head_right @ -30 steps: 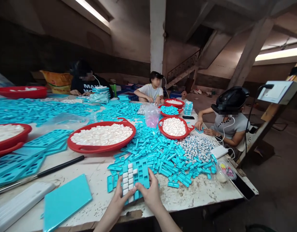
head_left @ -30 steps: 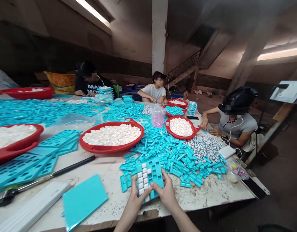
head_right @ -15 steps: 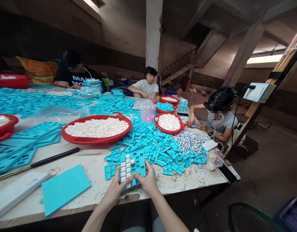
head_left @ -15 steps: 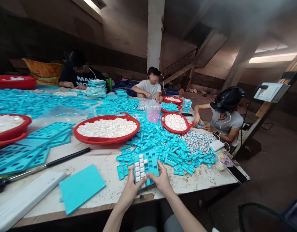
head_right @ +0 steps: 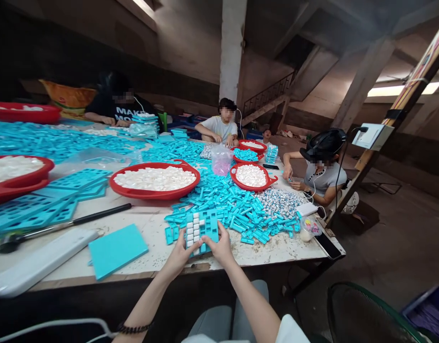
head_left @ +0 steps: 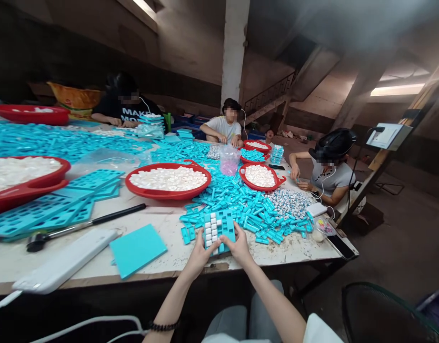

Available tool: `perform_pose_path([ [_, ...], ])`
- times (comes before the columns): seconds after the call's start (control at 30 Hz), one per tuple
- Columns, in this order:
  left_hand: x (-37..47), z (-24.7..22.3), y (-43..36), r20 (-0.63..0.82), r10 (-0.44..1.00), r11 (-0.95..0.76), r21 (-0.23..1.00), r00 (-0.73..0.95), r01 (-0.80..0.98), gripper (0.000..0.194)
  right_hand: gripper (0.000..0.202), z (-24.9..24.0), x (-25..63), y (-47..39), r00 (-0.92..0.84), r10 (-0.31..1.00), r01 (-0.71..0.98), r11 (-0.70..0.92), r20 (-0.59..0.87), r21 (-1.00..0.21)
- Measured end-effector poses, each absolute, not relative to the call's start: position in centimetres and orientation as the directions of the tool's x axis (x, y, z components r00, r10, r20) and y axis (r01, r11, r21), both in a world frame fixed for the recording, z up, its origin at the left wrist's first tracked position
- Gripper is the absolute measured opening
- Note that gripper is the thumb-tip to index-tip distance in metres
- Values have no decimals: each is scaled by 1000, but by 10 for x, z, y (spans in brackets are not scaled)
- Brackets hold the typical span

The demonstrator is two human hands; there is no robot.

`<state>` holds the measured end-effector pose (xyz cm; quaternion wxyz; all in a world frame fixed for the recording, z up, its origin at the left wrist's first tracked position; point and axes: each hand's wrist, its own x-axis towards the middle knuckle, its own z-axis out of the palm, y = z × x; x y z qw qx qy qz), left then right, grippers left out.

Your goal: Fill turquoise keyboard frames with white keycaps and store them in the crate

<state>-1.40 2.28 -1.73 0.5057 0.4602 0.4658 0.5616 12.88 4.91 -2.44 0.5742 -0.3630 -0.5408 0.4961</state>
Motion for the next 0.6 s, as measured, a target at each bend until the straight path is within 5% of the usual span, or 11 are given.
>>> perform_pose_path([
  [0.3, -10, -11, 22, 45, 995, -59, 984, -88, -166, 90, 74, -15, 130, 48, -90, 968, -246, 205, 232, -948],
  [0.6, -8, -12, 14, -24, 983, -10, 983, -181, -184, 92, 50, -15, 129, 31, -16, 982, -253, 180, 190, -951],
])
